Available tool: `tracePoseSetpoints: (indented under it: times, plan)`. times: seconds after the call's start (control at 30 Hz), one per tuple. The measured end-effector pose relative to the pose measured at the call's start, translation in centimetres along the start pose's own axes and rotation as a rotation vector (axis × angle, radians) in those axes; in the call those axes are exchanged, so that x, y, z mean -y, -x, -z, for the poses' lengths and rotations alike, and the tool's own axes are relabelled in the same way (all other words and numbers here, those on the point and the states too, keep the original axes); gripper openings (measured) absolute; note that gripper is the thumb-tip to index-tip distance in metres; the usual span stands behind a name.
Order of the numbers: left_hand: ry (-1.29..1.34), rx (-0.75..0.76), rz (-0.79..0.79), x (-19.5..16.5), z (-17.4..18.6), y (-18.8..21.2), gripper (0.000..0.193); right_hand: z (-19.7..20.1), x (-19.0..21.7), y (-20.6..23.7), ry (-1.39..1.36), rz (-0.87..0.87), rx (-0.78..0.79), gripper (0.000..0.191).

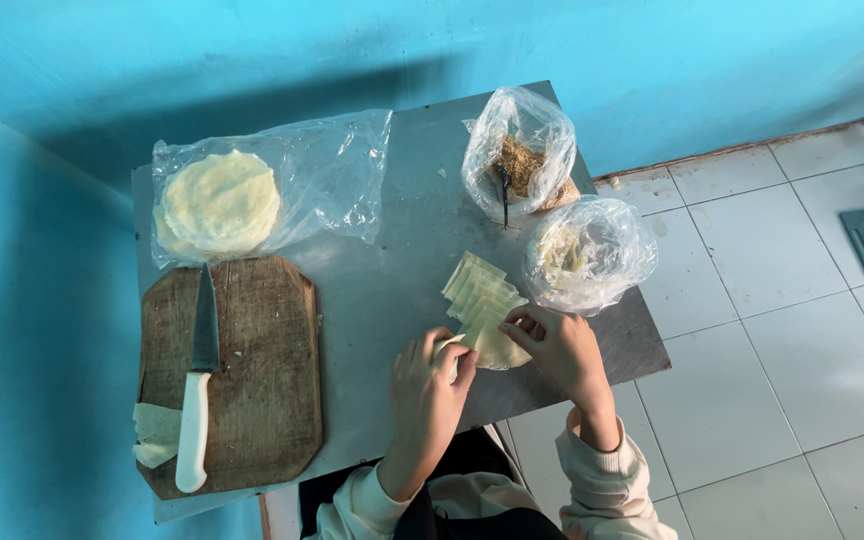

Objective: The person cuts a sheet of dough into triangular wrappers on a wooden cutting board and stacks the cut pieces on the metal table. They then place a spoonful of brown filling onto a wrapper and fold the wrapper over the filling by hand to form a filled pastry.

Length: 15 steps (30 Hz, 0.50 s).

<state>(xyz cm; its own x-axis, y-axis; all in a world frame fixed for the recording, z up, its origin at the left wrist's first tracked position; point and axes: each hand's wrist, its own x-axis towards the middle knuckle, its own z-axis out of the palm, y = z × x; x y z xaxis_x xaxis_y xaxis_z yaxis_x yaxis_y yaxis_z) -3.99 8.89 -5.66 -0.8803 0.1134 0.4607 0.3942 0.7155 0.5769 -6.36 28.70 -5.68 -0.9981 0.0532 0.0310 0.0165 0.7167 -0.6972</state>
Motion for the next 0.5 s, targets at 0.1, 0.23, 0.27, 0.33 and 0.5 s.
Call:
tracePoseSetpoints:
  times: [0.1, 0.23, 0.27, 0.33, 0.5]
  plan:
    - [-0.004, -0.003, 0.009, 0.02, -0.04, 0.01, 0.017, -0.01, 0.03, -0.06, -0.003, 0.023, -0.009, 0.022]
    - [-0.009, 0.015, 0.026, 0.17, -0.17, 0.04, 0.017, -0.02, 0.16, -0.07, 0.013, 0.032, -0.018, 0.021]
    - [-0.010, 0.019, 0.029, 0.20, -0.19, 0.06, 0.017, -0.02, 0.18, -0.05, 0.012, 0.034, -0.020, 0.021]
    - [-0.004, 0.027, 0.027, 0.26, -0.22, 0.08, 0.017, -0.01, 0.17, 0.00, 0.011, 0.038, -0.026, 0.021]
    - [0.007, 0.032, 0.029, 0.31, -0.23, -0.04, 0.017, -0.12, 0.11, -0.25, 0.003, 0.064, -0.040, 0.021]
